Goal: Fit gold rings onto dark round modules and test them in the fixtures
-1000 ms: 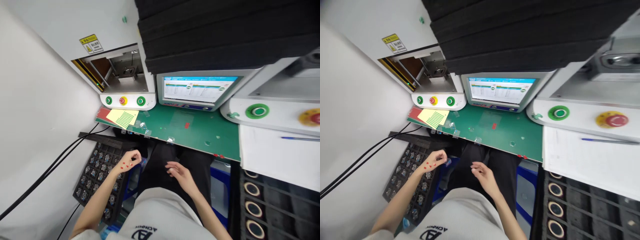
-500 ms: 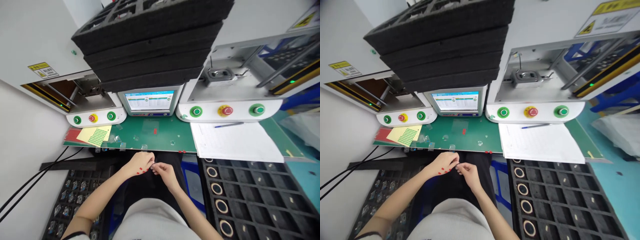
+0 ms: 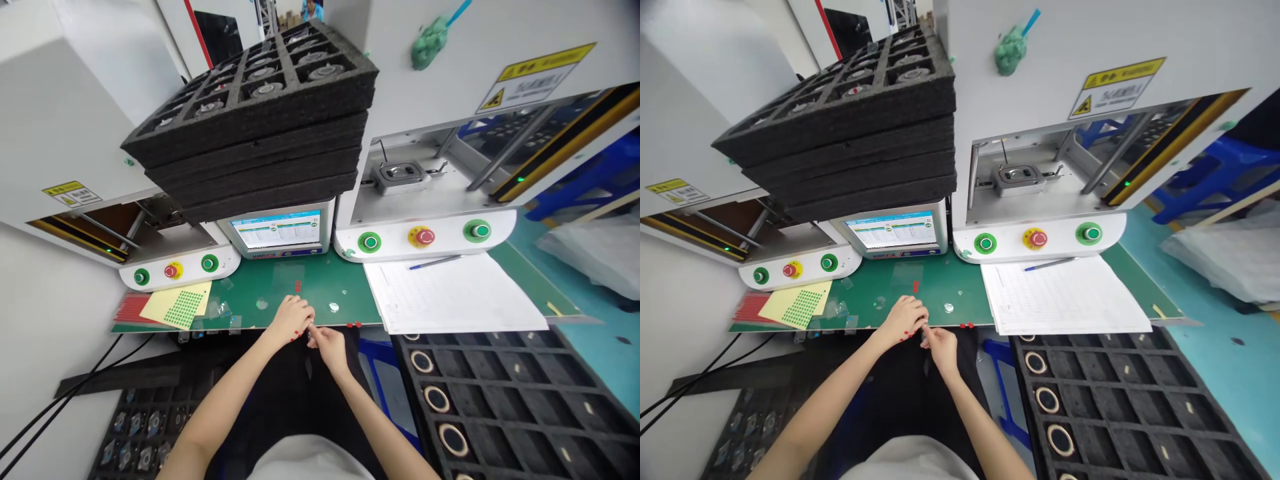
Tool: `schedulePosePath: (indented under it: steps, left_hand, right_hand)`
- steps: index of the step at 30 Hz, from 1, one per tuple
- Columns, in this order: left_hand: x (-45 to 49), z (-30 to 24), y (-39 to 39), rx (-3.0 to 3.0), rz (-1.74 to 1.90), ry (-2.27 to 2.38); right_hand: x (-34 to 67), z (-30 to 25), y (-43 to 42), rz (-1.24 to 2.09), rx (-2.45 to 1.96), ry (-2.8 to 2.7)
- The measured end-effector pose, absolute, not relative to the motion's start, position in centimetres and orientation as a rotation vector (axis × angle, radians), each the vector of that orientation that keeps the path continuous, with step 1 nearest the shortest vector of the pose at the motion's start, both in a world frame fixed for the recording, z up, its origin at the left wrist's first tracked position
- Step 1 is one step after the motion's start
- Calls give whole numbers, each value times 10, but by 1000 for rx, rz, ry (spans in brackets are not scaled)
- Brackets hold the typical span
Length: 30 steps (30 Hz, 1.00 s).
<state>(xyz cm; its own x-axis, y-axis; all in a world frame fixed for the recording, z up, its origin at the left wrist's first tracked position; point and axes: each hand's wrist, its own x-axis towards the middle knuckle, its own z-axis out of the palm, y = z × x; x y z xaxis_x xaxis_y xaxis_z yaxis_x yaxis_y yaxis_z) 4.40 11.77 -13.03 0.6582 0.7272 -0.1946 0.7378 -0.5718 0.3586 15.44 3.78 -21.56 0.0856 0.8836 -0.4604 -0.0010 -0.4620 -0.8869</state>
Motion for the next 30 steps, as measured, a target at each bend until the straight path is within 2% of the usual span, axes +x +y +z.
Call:
schedulePosePath:
  steps: [7,13,19,30]
  left_hand:
    - [41,-125,99,2293,430,1398]
    - [43,-83,43,2127,989,1546]
    - [40,-57,-5,2170,1332,1548]
    - [20,-76,-77,2277,1621,1671]
  right_hand:
    - [173,-201,32,1244,-1596,-1088]
    - [168,-132,-15,989,-1369,-1072]
    - [151,-72,-61,825,-1112,-1172]
    - [124,-86,-128,549,-1038,-1321]
